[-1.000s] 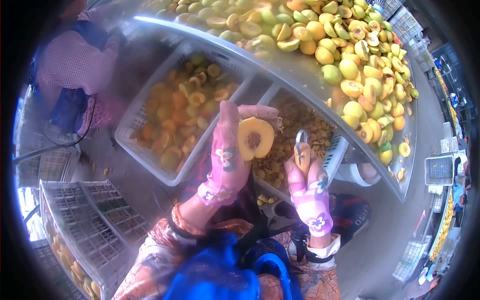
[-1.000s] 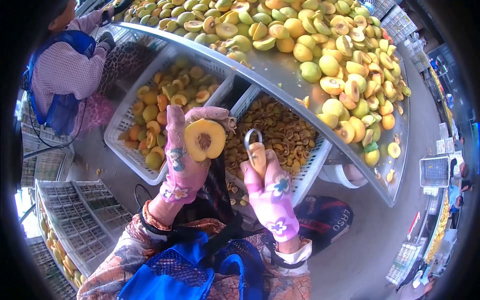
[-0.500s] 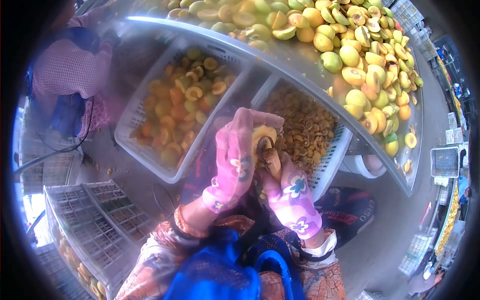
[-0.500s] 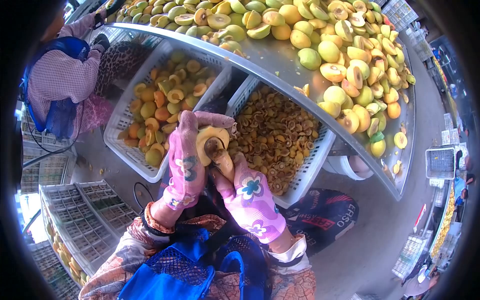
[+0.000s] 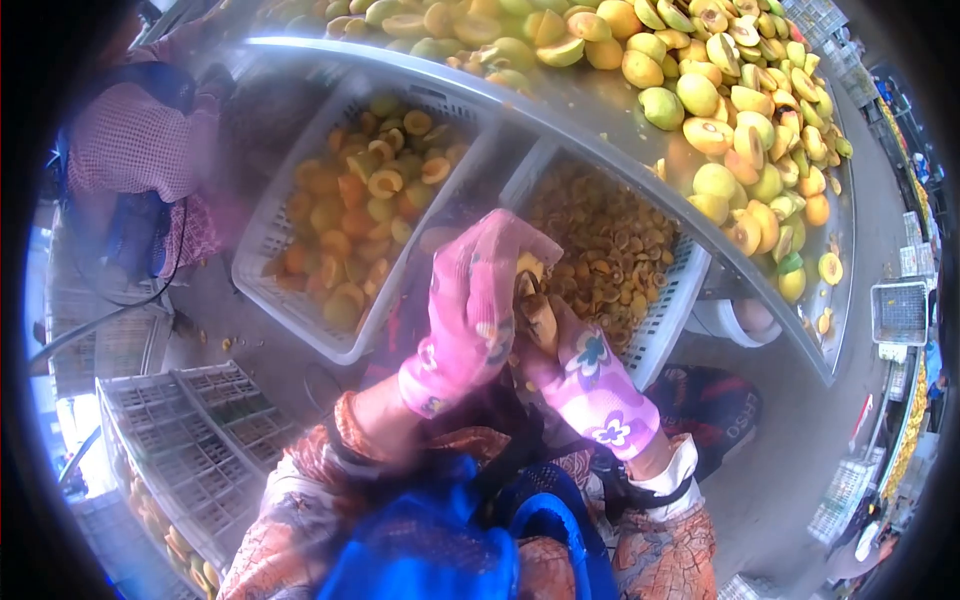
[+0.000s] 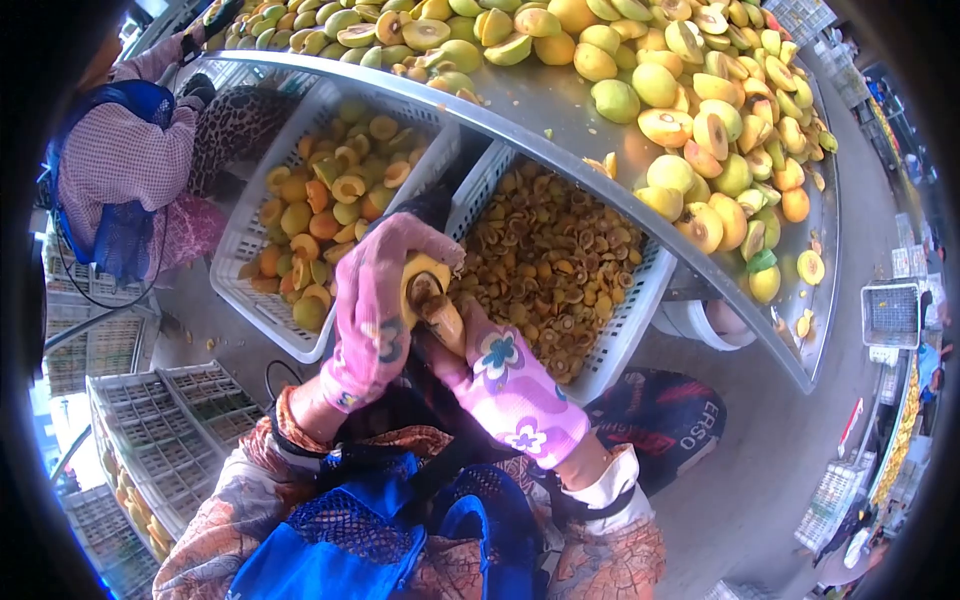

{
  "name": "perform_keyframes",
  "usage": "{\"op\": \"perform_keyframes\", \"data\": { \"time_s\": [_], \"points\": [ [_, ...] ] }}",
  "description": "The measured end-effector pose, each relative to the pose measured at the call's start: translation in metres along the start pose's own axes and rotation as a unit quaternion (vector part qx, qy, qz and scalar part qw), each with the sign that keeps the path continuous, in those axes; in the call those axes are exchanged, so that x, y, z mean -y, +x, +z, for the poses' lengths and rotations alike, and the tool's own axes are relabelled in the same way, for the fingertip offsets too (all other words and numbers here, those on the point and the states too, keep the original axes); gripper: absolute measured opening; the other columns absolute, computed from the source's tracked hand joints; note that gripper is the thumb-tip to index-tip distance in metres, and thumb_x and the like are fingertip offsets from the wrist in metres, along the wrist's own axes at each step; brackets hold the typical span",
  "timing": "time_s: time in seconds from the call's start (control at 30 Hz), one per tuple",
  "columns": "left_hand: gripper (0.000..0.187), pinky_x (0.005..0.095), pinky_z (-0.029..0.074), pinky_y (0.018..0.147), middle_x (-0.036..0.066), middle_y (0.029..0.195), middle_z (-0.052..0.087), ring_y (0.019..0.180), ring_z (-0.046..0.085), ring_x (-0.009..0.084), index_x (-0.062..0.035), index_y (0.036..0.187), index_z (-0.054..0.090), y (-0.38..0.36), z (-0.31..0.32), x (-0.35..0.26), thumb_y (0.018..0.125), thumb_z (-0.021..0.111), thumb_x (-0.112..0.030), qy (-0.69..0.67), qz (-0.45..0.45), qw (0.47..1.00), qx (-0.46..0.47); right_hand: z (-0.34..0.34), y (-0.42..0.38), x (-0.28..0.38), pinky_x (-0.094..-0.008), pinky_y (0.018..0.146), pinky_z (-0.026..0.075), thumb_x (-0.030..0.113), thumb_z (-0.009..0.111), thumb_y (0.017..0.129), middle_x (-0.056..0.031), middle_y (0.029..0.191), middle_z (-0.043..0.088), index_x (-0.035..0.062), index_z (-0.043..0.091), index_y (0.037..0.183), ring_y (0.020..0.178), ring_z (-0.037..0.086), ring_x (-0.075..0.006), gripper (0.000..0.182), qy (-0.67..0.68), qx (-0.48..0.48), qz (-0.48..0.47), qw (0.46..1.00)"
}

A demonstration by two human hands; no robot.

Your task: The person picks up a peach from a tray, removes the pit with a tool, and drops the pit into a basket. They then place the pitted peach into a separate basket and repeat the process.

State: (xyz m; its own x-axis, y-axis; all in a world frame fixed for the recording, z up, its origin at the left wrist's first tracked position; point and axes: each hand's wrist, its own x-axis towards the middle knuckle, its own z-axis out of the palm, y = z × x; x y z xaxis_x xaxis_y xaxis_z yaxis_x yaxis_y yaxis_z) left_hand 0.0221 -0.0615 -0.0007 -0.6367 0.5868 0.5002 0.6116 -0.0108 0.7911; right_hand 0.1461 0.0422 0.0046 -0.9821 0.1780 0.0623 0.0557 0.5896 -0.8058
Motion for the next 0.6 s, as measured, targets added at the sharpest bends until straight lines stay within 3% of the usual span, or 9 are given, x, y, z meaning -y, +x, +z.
{"op": "perform_keyframes", "data": {
  "time_s": [0.03, 0.07, 0.13, 0.2, 0.27, 0.3, 0.37, 0.53, 0.6],
  "points": [
    [0.035, 0.0309, 0.048, 0.073, 0.012, 0.083, 0.062, 0.077, 0.061, 0.0244, 0.0011, 0.089, 0.059, 0.003, -0.001, -0.003, 0.097, 0.038, -0.026, -0.053, -0.054, 0.997, 0.022, -0.002, 0.003, 0.003, -0.0499, 0.067, 0.047, 0.019, 0.060, 0.091, -0.0243, 0.087, 0.063, 0.0017, 0.052, 0.110, 0.084, 0.060, -0.0451, 0.027, 0.046, -0.016, 0.012, 0.999],
    [0.035, 0.0309, 0.048, 0.073, 0.012, 0.083, 0.062, 0.077, 0.061, 0.0244, 0.0011, 0.089, 0.059, 0.003, -0.001, -0.003, 0.097, 0.038, -0.026, -0.054, -0.052, 0.997, 0.023, -0.001, 0.003, 0.000, -0.0499, 0.067, 0.047, 0.019, 0.060, 0.091, -0.0243, 0.087, 0.063, 0.0017, 0.052, 0.110, 0.084, 0.060, -0.0451, 0.027, 0.045, -0.019, 0.012, 0.999],
    [0.039, 0.0334, 0.047, 0.070, 0.012, 0.086, 0.061, 0.076, 0.060, 0.0259, 0.0007, 0.088, 0.061, 0.003, -0.001, -0.003, 0.091, 0.048, -0.036, -0.086, -0.151, 0.982, 0.074, 0.008, -0.002, -0.013, -0.0492, 0.066, 0.047, 0.016, 0.061, 0.090, -0.0243, 0.089, 0.063, 0.0021, 0.052, 0.111, 0.084, 0.060, -0.0445, 0.027, 0.084, -0.026, 0.016, 0.996],
    [0.050, 0.0335, 0.047, 0.071, 0.012, 0.087, 0.061, 0.077, 0.061, 0.0240, 0.0005, 0.088, 0.061, 0.005, 0.002, 0.000, 0.092, 0.045, -0.047, -0.101, -0.140, 0.981, 0.087, 0.016, -0.006, -0.022, -0.0480, 0.065, 0.047, 0.015, 0.061, 0.090, -0.0228, 0.088, 0.064, 0.0023, 0.053, 0.111, 0.082, 0.061, -0.0434, 0.026, 0.029, -0.061, -0.041, 0.997],
    [0.043, 0.0299, 0.048, 0.075, 0.012, 0.084, 0.064, 0.080, 0.063, 0.0222, 0.0005, 0.088, 0.059, 0.009, 0.004, -0.001, 0.099, 0.034, -0.033, -0.073, -0.017, 0.994, 0.082, 0.020, -0.006, -0.019, -0.0462, 0.065, 0.047, 0.014, 0.061, 0.090, -0.0209, 0.089, 0.063, 0.0028, 0.055, 0.110, 0.080, 0.061, -0.0409, 0.023, 0.083, -0.114, -0.051, 0.989],
    [0.043, 0.0299, 0.048, 0.075, 0.012, 0.084, 0.064, 0.080, 0.063, 0.0222, 0.0005, 0.088, 0.059, 0.007, 0.006, -0.005, 0.099, 0.034, -0.033, -0.070, -0.012, 0.994, 0.080, 0.023, -0.010, -0.022, -0.0462, 0.065, 0.047, 0.014, 0.061, 0.090, -0.0209, 0.089, 0.063, 0.0028, 0.055, 0.110, 0.080, 0.061, -0.0409, 0.023, 0.082, -0.117, -0.056, 0.988],
    [0.047, 0.0293, 0.049, 0.078, 0.013, 0.087, 0.064, 0.084, 0.063, 0.0209, 0.0007, 0.092, 0.059, 0.001, 0.011, -0.015, 0.100, 0.032, -0.036, -0.130, -0.110, 0.985, -0.017, 0.028, -0.020, -0.028, -0.0431, 0.085, 0.050, 0.010, 0.062, 0.084, -0.0233, 0.128, 0.050, 0.0042, 0.053, 0.125, 0.106, 0.057, -0.0396, 0.042, -0.264, -0.129, -0.198, 0.935],
    [0.047, 0.0304, 0.048, 0.080, 0.013, 0.088, 0.064, 0.086, 0.062, 0.0201, 0.0001, 0.097, 0.060, 0.001, 0.008, -0.017, 0.100, 0.032, -0.037, -0.133, -0.117, 0.984, -0.010, 0.028, -0.015, -0.025, -0.0435, 0.086, 0.050, 0.005, 0.065, 0.080, -0.0238, 0.130, 0.049, 0.0048, 0.056, 0.123, 0.109, 0.055, -0.0401, 0.043, -0.155, -0.091, -0.149, 0.972],
    [0.043, 0.0312, 0.048, 0.077, 0.012, 0.087, 0.064, 0.083, 0.062, 0.0214, 0.0003, 0.093, 0.060, 0.002, 0.007, -0.016, 0.099, 0.035, -0.034, -0.070, -0.077, 0.995, -0.001, 0.024, -0.012, -0.023, -0.0431, 0.084, 0.050, 0.005, 0.063, 0.084, -0.0220, 0.127, 0.052, 0.0032, 0.055, 0.123, 0.108, 0.056, -0.0389, 0.041, -0.087, -0.036, -0.074, 0.993]
  ]
}}
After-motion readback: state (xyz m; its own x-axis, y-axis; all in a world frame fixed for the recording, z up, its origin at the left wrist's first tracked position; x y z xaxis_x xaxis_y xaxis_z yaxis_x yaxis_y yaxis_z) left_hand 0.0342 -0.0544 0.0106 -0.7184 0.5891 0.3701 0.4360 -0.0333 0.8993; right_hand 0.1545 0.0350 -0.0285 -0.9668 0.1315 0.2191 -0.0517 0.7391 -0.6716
